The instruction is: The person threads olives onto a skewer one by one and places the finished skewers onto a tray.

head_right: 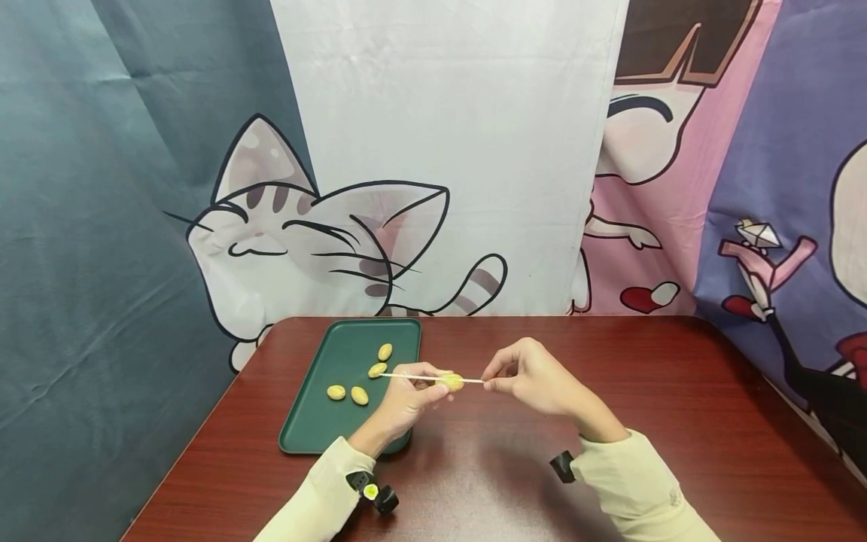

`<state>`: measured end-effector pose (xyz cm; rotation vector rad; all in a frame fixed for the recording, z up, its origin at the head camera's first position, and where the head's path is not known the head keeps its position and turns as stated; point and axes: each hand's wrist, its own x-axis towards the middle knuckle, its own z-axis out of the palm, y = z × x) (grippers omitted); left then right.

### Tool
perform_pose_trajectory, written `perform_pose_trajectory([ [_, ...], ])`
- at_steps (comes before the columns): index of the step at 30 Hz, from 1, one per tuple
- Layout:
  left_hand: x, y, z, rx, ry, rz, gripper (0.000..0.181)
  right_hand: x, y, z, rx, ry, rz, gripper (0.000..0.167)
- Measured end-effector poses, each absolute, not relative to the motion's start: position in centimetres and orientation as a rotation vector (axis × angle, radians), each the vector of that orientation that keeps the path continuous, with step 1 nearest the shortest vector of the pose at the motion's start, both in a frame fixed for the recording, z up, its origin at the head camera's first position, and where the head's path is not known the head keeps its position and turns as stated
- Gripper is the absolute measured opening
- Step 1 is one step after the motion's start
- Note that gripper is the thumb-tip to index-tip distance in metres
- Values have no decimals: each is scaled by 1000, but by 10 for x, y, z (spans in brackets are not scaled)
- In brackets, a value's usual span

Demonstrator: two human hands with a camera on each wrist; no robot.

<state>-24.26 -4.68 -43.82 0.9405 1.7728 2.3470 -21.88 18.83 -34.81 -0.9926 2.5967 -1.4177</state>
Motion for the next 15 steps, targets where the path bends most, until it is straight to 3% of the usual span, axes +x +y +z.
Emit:
perform_pose_trajectory([
  [15,-241,-44,-437,952,1770,2352,48,-219,179,-346,-989,2593,-1415,13],
])
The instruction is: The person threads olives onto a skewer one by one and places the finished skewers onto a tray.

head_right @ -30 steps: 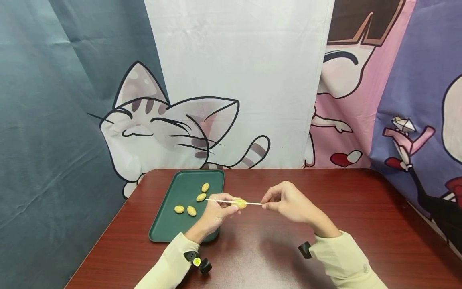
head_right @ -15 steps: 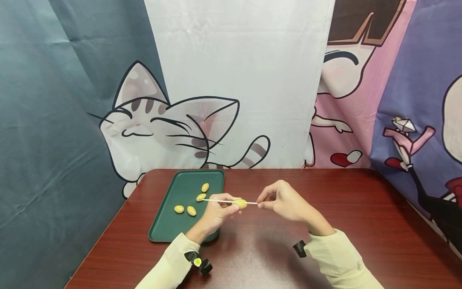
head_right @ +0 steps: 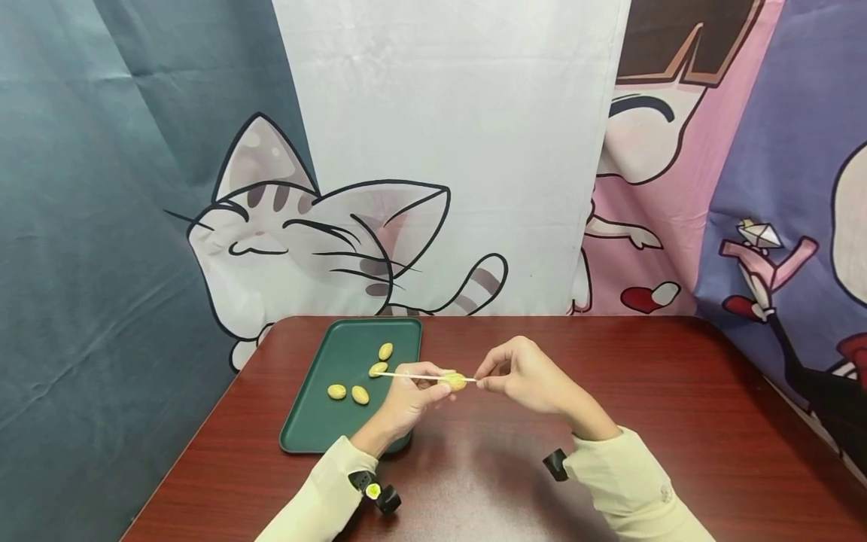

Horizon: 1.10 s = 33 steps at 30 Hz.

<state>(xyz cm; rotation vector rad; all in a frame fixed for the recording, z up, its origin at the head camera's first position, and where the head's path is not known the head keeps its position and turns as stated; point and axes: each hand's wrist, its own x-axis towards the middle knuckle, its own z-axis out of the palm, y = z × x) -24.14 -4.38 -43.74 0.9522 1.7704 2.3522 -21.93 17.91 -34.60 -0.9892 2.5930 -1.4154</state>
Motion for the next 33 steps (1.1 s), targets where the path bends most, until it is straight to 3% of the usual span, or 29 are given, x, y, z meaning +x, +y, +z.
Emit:
perform_pose_trajectory([
  [11,-239,-40,-436,920,1833,2315,30,-217,175,-347,-991,2571,-1429,14],
  [22,-243,-44,-432,1004,1746,2388,64,-215,178,-336,-931,2582,-1389,6],
  [33,-245,-51,-423,961,1708,2467,43,-213,198,-330,-833,2610,-1435,7],
])
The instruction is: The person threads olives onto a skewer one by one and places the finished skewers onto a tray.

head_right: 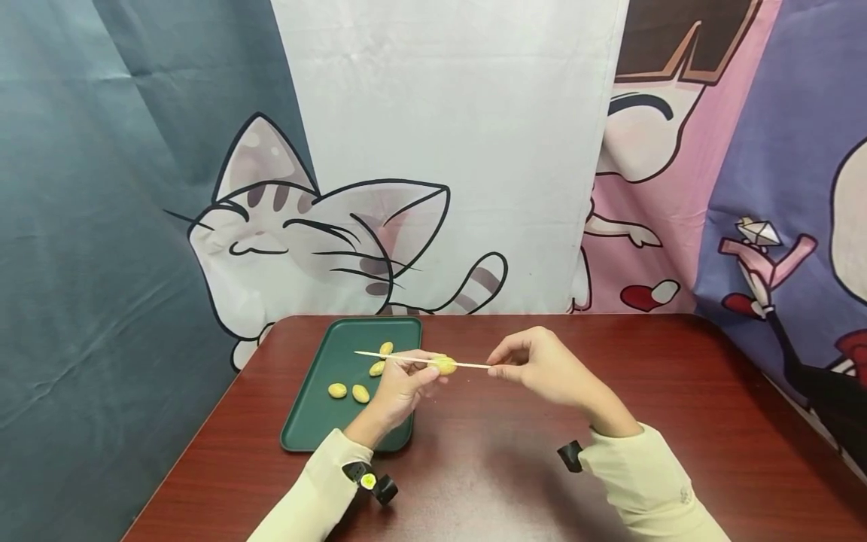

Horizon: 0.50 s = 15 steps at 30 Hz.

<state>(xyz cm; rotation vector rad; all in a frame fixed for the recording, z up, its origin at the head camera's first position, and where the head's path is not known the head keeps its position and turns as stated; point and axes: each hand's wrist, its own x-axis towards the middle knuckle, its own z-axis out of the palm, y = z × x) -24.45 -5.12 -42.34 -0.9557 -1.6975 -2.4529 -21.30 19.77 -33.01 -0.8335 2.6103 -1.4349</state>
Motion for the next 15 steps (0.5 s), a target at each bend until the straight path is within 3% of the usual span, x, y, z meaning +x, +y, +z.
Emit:
perform_pose_trajectory([
  [5,-246,-57,-418,-913,-1612,-2549,20,-211,213,-332,-833,2653,-1462,5],
  [15,-248,-60,-422,-941,-1579,-2581,18,-212,223,-339,-844,2646,-1431,3],
])
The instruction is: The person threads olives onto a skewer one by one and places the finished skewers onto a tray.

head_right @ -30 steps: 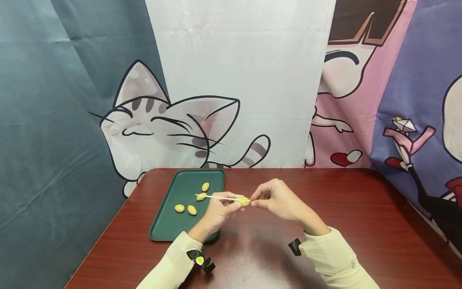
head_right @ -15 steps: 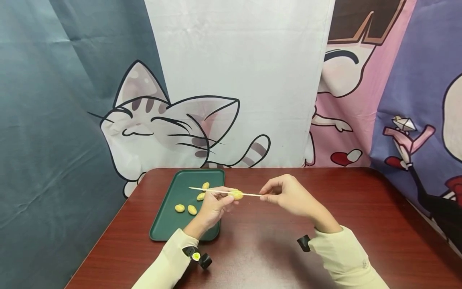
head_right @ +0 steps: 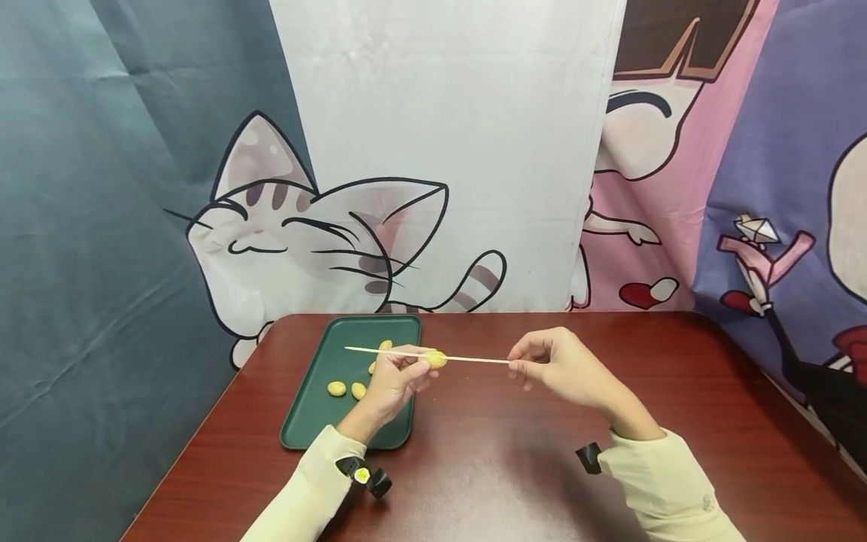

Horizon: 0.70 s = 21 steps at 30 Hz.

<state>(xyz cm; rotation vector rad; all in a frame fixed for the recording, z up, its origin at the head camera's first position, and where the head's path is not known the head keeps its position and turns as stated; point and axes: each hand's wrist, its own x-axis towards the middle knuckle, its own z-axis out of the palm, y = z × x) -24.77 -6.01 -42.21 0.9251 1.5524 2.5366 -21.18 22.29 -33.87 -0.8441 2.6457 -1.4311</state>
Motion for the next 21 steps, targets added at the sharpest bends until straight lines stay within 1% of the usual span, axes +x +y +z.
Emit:
perform_pose_trajectory([
  [2,-248,-60,-424,934,1546,2534,18,-212,223,-340,-857,2640,-1441,6],
  [6,-249,-61,-426,953,1526,2533,18,-211,221,-344,-856,2667,-1502,3],
  [10,-248,-61,-426,980,1557,2508,19,-209,213,-348,-833,2744,-1571,8],
  [21,-246,-59,-424,1016,1619,2471,13,-201,198,-351,-663,2898,-1714,13],
])
